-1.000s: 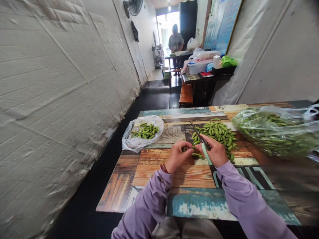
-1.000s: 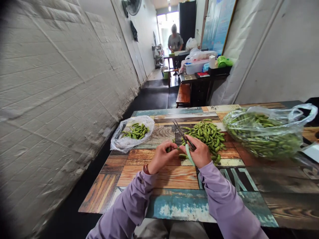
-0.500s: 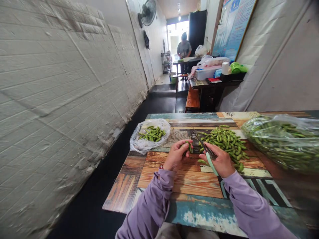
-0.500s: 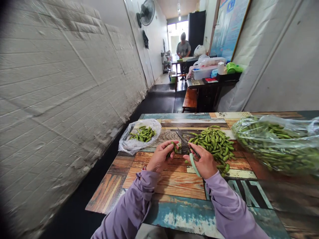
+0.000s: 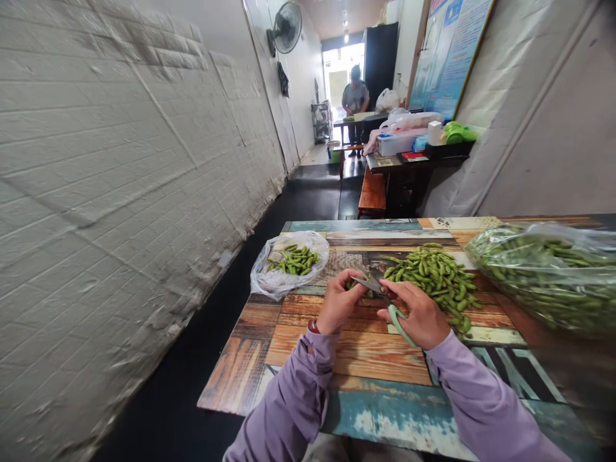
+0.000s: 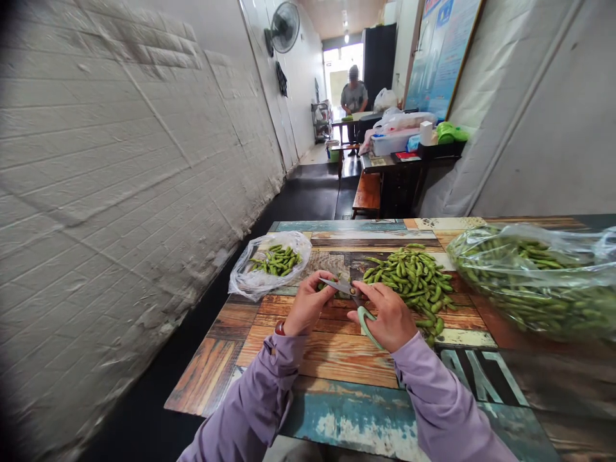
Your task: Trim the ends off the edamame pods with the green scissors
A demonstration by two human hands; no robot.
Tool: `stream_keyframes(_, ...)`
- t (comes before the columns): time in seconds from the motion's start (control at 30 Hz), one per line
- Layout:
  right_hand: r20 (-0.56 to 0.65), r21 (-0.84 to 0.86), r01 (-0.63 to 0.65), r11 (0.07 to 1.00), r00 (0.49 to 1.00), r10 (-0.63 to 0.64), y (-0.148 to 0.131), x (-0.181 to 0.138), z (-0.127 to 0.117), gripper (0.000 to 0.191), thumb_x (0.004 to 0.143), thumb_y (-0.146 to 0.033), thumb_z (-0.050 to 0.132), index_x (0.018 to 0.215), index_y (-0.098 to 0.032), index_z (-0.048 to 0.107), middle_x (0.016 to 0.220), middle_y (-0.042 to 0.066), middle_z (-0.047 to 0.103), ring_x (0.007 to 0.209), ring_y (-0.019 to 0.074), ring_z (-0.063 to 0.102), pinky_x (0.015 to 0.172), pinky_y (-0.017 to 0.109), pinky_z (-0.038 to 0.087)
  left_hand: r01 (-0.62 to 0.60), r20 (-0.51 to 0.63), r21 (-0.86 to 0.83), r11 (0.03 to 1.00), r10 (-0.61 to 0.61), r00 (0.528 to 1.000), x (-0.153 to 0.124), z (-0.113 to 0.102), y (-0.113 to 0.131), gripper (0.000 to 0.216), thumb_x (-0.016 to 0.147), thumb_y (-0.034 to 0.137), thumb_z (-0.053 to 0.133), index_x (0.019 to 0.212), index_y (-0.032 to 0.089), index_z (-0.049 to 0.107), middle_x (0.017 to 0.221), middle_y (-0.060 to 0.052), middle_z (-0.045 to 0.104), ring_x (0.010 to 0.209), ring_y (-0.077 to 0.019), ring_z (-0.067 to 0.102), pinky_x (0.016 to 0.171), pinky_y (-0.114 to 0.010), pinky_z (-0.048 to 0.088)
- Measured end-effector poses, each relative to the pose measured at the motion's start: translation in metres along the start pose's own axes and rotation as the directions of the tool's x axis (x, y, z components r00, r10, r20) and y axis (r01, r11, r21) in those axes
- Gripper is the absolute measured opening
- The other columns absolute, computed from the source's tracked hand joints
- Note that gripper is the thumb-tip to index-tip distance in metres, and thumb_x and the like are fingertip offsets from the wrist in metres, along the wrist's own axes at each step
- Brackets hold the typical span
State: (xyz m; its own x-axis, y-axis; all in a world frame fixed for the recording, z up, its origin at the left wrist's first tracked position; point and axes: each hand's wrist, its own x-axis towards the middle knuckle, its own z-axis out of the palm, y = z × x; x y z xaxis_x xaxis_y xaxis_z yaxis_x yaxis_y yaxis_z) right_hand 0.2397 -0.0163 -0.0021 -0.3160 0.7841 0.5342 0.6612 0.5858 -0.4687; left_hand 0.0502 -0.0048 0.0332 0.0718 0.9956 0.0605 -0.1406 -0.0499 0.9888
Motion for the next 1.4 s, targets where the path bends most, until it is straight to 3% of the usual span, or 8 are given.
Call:
stream_keyframes(0.33, 0.01, -0.025, -0.011, 1.0, 1.0, 0.011, -0.001, 0.0, -0.002, 0.052, 0.076, -0.04, 0.065, 0.125, -0.024, 0.054, 0.102, 0.008, 0.063, 0.091, 0.0223, 0.06, 0.081, 0.036, 0.05, -0.149, -0.019, 0.19, 0.971, 0.155, 0.988, 0.003, -0.002, -0.006, 0.019, 0.067, 0.029, 0.071, 0.081, 0.015, 0.069, 0.077, -0.002, 0.063, 0.069, -0.0123, 0.054, 0.064, -0.023, 0.041)
stream_keyframes(0.63, 0.036, 0.016, -0.022, 1.0, 0.999, 0.021, -0.001, 0.001, -0.004, 0.051, 0.077, -0.04, 0.065, 0.124, -0.025, 0.055, 0.097, 0.007, 0.062, 0.089, 0.0215, 0.059, 0.08, 0.035, 0.049, -0.296, 0.032, 0.321, 0.9, 0.302, 0.953, 0.002, 0.0, 0.001, 0.008, 0.07, 0.023, 0.066, 0.073, 0.016, 0.066, 0.072, -0.001, 0.06, 0.071, -0.0131, 0.054, 0.068, -0.024, 0.041)
stream_keyframes(1.03, 0.037, 0.065, -0.026, 0.998, 0.999, 0.023, 0.004, -0.003, 0.0, 0.045, 0.077, -0.041, 0.064, 0.118, -0.023, 0.059, 0.088, 0.005, 0.064, 0.07, 0.0162, 0.061, 0.069, 0.029, 0.052, -0.302, 0.101, 0.34, 0.89, 0.285, 0.953, 0.002, -0.001, 0.002, 0.009, 0.074, 0.024, 0.064, 0.071, 0.016, 0.067, 0.072, -0.002, 0.062, 0.071, -0.0135, 0.053, 0.069, -0.025, 0.041)
stream_keyframes(1.13, 0.018, 0.067, -0.066, 0.996, 0.998, 0.065, 0.005, -0.002, 0.002, 0.044, 0.077, -0.042, 0.064, 0.116, -0.022, 0.061, 0.092, 0.006, 0.067, 0.077, 0.0183, 0.064, 0.073, 0.03, 0.053, -0.282, 0.026, 0.326, 0.903, 0.289, 0.957, 0.003, -0.002, 0.001, 0.006, 0.07, 0.023, 0.068, 0.071, 0.017, 0.068, 0.074, -0.002, 0.061, 0.075, -0.0135, 0.053, 0.072, -0.025, 0.04)
stream_keyframes(1.2, -0.015, 0.084, -0.123, 0.989, 0.992, 0.124, 0.007, -0.002, 0.002, 0.043, 0.077, -0.041, 0.063, 0.115, -0.021, 0.061, 0.095, 0.007, 0.067, 0.081, 0.0191, 0.064, 0.074, 0.03, 0.053, -0.204, -0.065, 0.252, 0.946, 0.227, 0.972, 0.004, -0.003, 0.001, 0.01, 0.066, 0.025, 0.072, 0.071, 0.016, 0.068, 0.072, -0.001, 0.06, 0.072, -0.012, 0.052, 0.068, -0.023, 0.04)
stream_keyframes(1.27, -0.04, 0.104, -0.169, 0.98, 0.984, 0.173, 0.008, -0.001, 0.003, 0.043, 0.078, -0.041, 0.062, 0.116, -0.021, 0.06, 0.098, 0.007, 0.067, 0.082, 0.0188, 0.064, 0.075, 0.03, 0.053, -0.059, -0.122, 0.069, 0.996, 0.067, 0.99, 0.005, -0.004, 0.0, 0.019, 0.065, 0.031, 0.073, 0.075, 0.016, 0.067, 0.065, 0.002, 0.056, 0.058, -0.008, 0.047, 0.055, -0.02, 0.035)
stream_keyframes(1.4, -0.027, 0.109, -0.166, 0.98, 0.985, 0.17, 0.007, -0.001, 0.003, 0.049, 0.077, -0.043, 0.063, 0.122, -0.024, 0.055, 0.097, 0.006, 0.063, 0.081, 0.018, 0.063, 0.076, 0.031, 0.053, 0.146, -0.107, -0.283, 0.948, -0.183, 0.977, 0.008, -0.007, 0.001, 0.036, 0.058, 0.039, 0.077, 0.08, 0.016, 0.059, 0.058, 0.007, 0.049, 0.042, -0.0023, 0.035, 0.04, -0.016, 0.02)
